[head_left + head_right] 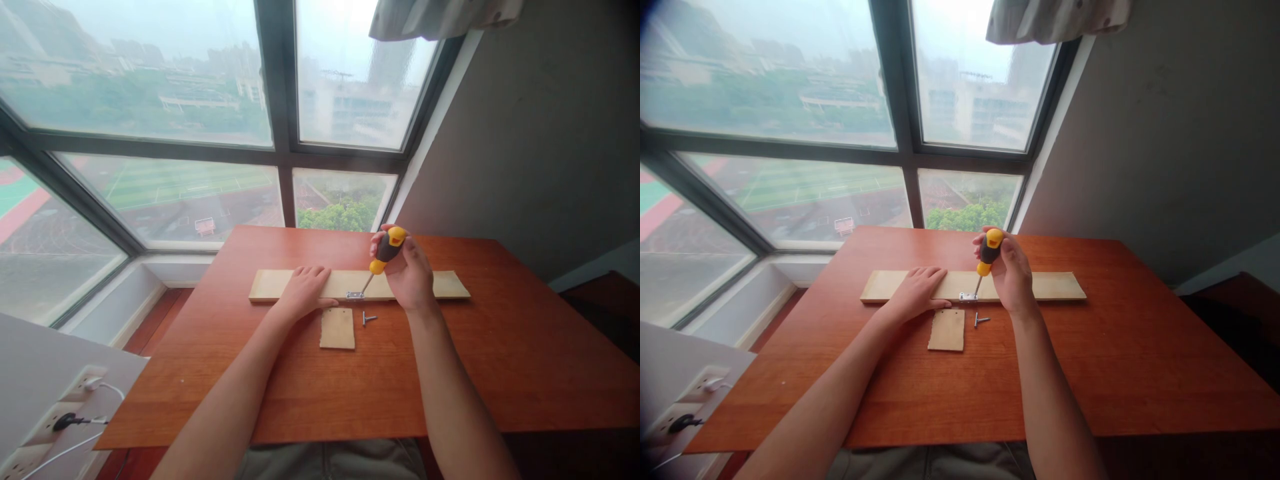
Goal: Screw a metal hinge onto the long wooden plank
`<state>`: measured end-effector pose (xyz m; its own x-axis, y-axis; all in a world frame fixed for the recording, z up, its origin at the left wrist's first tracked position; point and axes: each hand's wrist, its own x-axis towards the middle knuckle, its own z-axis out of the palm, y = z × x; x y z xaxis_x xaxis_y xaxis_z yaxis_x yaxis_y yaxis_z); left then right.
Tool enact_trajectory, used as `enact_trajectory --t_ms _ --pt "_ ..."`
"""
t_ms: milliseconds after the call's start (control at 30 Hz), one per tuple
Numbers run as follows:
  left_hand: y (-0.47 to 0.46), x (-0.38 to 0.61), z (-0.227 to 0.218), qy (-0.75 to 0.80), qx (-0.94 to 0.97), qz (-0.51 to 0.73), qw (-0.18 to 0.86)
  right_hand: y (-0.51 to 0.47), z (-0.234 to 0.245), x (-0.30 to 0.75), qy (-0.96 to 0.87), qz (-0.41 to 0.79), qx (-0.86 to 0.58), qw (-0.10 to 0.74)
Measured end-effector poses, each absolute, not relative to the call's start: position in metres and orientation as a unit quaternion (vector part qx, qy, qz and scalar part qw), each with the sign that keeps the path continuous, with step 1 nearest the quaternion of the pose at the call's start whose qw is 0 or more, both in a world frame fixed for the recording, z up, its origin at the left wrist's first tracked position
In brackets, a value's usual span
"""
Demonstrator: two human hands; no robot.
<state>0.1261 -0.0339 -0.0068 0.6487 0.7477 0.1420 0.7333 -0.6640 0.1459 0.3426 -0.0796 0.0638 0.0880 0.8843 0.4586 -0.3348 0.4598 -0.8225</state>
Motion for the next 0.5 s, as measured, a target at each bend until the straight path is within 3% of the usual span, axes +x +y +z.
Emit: enact_trajectory --t_ms 267,500 --pt "-0.0336 0.1264 -0.0068 0.408 0.907 0.094 0.038 -0.0792 0.0647 0.3422 -0.502 0.399 -0.298 0.707" --pt "-0.0337 0.1266 -0.0067 0.405 0.909 0.093 0.041 -0.0796 0.0697 0.3381 -0.516 0.433 -0.273 0.687"
